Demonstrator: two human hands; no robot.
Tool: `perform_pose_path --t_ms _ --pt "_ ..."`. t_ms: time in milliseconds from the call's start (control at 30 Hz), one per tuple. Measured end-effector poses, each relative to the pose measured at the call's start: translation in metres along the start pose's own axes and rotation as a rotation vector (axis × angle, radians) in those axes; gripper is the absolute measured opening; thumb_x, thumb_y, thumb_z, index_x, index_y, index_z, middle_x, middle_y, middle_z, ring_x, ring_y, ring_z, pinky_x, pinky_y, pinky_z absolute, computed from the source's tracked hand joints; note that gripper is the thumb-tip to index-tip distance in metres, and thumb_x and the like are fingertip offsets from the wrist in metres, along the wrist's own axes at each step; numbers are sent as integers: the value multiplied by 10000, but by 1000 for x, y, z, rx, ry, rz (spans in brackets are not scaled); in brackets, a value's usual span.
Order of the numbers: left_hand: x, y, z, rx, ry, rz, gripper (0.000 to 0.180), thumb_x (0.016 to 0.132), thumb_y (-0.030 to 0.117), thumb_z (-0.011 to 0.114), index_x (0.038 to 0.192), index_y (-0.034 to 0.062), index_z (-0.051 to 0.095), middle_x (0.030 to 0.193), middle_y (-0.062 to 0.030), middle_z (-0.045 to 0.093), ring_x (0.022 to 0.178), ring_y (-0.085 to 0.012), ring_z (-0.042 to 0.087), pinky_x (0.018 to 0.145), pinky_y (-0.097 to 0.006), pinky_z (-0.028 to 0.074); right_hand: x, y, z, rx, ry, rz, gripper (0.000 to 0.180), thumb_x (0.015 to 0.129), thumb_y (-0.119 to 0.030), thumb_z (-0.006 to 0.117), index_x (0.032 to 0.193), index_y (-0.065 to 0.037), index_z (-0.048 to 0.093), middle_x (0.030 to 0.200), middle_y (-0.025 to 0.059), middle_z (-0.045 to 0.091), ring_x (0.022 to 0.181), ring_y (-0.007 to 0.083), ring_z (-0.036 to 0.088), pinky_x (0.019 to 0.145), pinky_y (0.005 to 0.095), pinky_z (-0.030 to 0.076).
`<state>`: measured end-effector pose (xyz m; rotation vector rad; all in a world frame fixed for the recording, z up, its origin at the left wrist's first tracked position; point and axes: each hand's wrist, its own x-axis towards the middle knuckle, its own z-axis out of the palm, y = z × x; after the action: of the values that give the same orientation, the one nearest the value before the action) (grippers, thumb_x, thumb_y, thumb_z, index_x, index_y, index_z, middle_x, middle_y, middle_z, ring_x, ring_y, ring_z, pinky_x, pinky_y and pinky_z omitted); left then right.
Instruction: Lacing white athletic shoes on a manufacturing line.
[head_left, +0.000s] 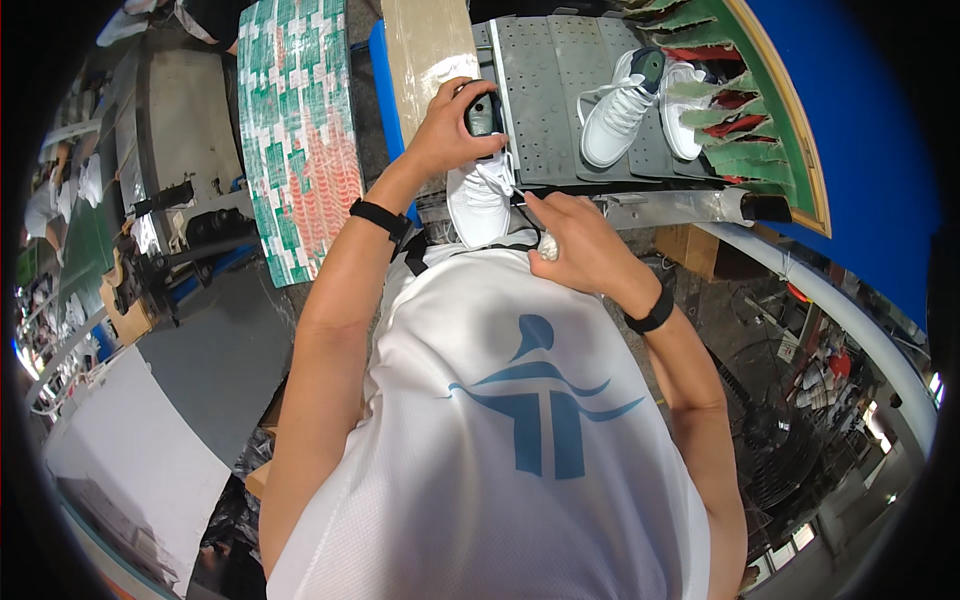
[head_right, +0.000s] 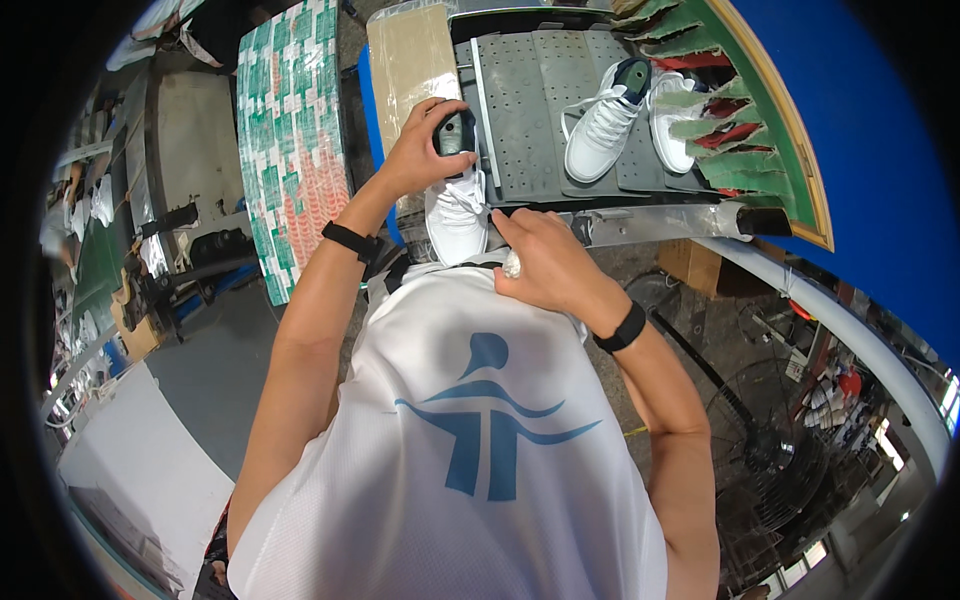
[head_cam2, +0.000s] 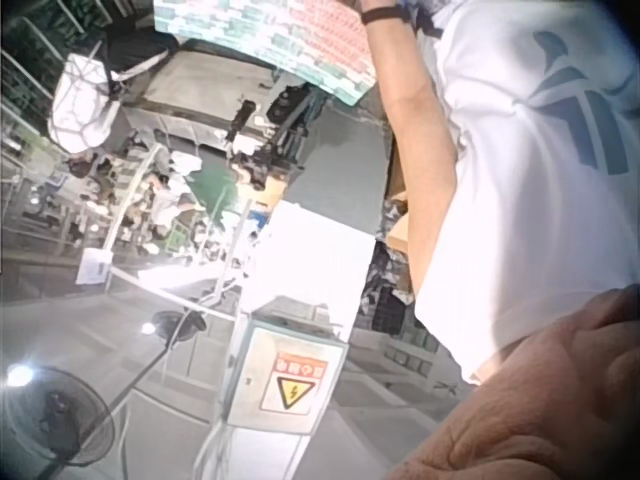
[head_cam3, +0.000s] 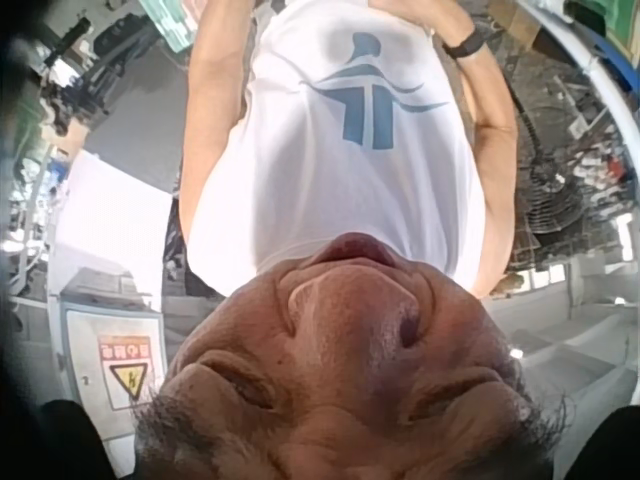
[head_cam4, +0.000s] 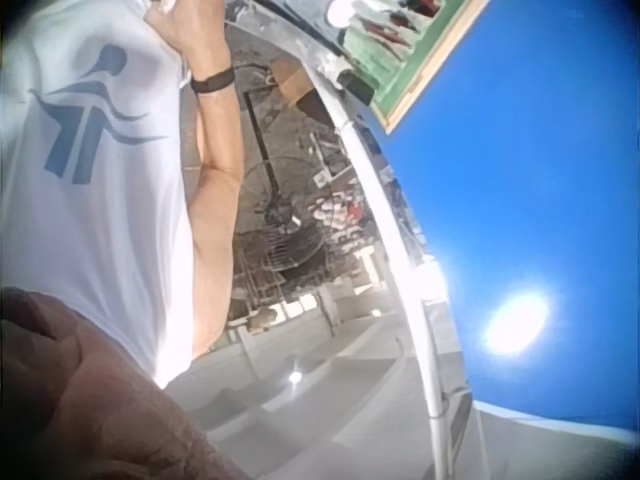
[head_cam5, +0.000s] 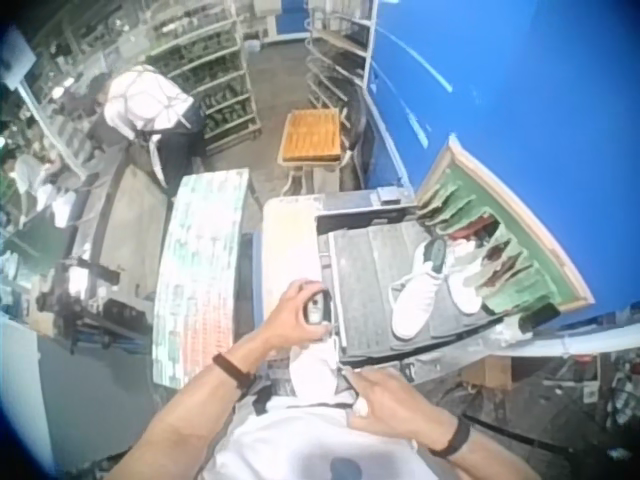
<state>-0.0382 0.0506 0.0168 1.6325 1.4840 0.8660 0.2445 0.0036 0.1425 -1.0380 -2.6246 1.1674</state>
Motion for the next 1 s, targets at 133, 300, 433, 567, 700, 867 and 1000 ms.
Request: perform_pose_path --t_ms 133,300,433,567,700,867,1000 --pt "-1 -3 2 45 35 14 844 746 362 951 1504 193 621 1562 -263 462 1452 -475 501 1212 -508 443 12 4 5 -7 64 -40 731 799 -248 795 1419 99 624 1079 211 668 1043 392 647 983 469 493" --pt "3 0 6 18 41 44 846 754 356 949 1511 193 609 1555 -249 466 1445 -468 509 1197 -514 459 21 22 28 -83 113 -88 735 795 -250 802 1420 95 628 1068 210 671 1048 392 650 984 474 491" --pt "1 5 5 39 40 17 841 752 348 950 1507 192 614 1557 -246 467 1444 -467 509 1199 -508 459 11 18 26 -49 29 -29 735 801 -258 811 1417 100 630 1061 207 672 1049 391 652 986 476 491" --pt "1 -4 -2 34 24 20 829 764 321 938 1512 175 613 1571 -240 459 1458 -451 508 1213 -487 447 12 8 21 -43 6 -33 741 809 -276 821 1415 104 628 1046 208 668 1042 388 649 987 477 487" --pt "-15 -31 -19 -122 44 0 868 792 261 919 1573 153 555 1563 -216 501 1470 -395 518 1227 -471 432 21 -2 25 225 46 59 691 847 -240 805 1435 79 633 1119 211 694 1073 381 679 999 453 520" --pt "-80 -48 -40 -907 316 -564 822 978 213 809 1677 132 385 1467 -118 620 1321 -235 639 1119 -439 535 19 17 48 506 276 310 631 889 -194 779 1456 43 637 1217 206 727 1139 359 708 1023 396 543" --pt "-112 -64 -3 -1087 501 -637 688 1026 291 806 1570 17 485 1385 -120 694 1243 -231 679 1048 -410 567 -9 61 85 369 209 350 624 892 -204 774 1446 51 642 1183 204 725 1114 383 711 1015 409 546"
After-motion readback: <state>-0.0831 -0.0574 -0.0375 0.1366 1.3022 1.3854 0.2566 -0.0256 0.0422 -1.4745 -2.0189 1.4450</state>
